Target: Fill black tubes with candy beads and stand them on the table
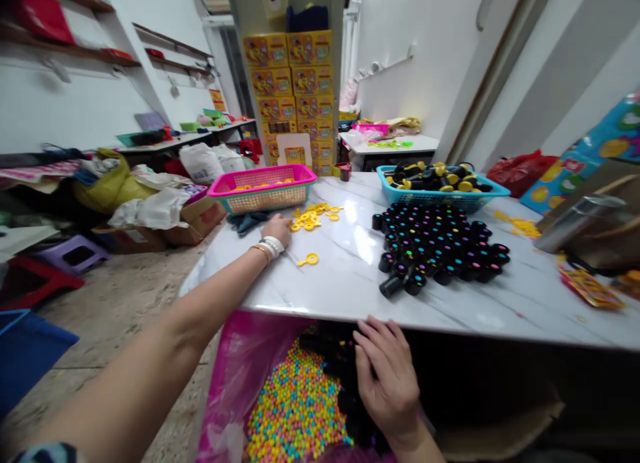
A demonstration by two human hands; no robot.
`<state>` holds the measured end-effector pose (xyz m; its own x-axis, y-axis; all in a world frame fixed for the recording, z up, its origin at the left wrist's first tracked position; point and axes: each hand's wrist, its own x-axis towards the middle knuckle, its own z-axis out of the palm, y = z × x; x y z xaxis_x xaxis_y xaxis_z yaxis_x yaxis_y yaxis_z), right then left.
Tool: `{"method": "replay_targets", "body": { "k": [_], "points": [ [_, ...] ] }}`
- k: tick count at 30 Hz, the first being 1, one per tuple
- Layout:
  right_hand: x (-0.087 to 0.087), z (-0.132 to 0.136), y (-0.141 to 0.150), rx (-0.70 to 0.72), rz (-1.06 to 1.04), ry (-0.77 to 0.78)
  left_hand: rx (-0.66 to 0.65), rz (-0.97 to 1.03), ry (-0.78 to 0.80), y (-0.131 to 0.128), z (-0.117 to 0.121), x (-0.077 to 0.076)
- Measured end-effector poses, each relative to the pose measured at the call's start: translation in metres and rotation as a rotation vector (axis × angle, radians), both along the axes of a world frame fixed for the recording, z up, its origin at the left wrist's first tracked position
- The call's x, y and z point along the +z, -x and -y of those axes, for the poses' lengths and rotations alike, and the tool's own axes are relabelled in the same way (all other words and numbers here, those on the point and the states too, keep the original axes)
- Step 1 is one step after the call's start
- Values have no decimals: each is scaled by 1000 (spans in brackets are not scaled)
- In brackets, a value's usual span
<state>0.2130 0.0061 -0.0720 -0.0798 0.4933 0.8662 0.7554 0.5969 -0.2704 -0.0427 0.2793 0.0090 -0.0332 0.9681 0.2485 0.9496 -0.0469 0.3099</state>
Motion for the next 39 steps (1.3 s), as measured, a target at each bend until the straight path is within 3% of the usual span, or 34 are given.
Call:
{"method": "replay_targets", "body": {
  "k": [3,5,7,10,13,15,18,22,25,29,35,39],
  "points": [
    [15,-2,-21,1,43,-32,-49,13,-8,0,-4,4],
    [23,-13,-59,-183,48,-55,-78,45,-32,0,-4,8],
    [27,-25,-112,-455,14,-46,-94,85,-65,1,-5,11],
    [27,-36,-192,-837,-60,98,-103,144,-127,3,-2,17],
    [15,-41,-230,-863,-9,264,-76,178,-209,-4,11,25],
    [5,-44,-225,-820,14,282,-80,195,-262,-19,25,30],
    [-1,-43,-190,-771,47,266,-172,212,-280,-61,54,33],
    [10,-41,-133,-558,-22,197,-387,237,-193,-129,104,30],
    [20,-41,-98,-405,-90,145,-500,237,-70,-162,130,27],
    [26,-46,-76,-401,-32,161,-574,214,72,-176,135,21],
    [30,-56,-72,-414,40,212,-652,212,87,-180,131,15],
    [33,-54,-69,-321,6,191,-673,256,85,-173,136,15]
  ]
}}
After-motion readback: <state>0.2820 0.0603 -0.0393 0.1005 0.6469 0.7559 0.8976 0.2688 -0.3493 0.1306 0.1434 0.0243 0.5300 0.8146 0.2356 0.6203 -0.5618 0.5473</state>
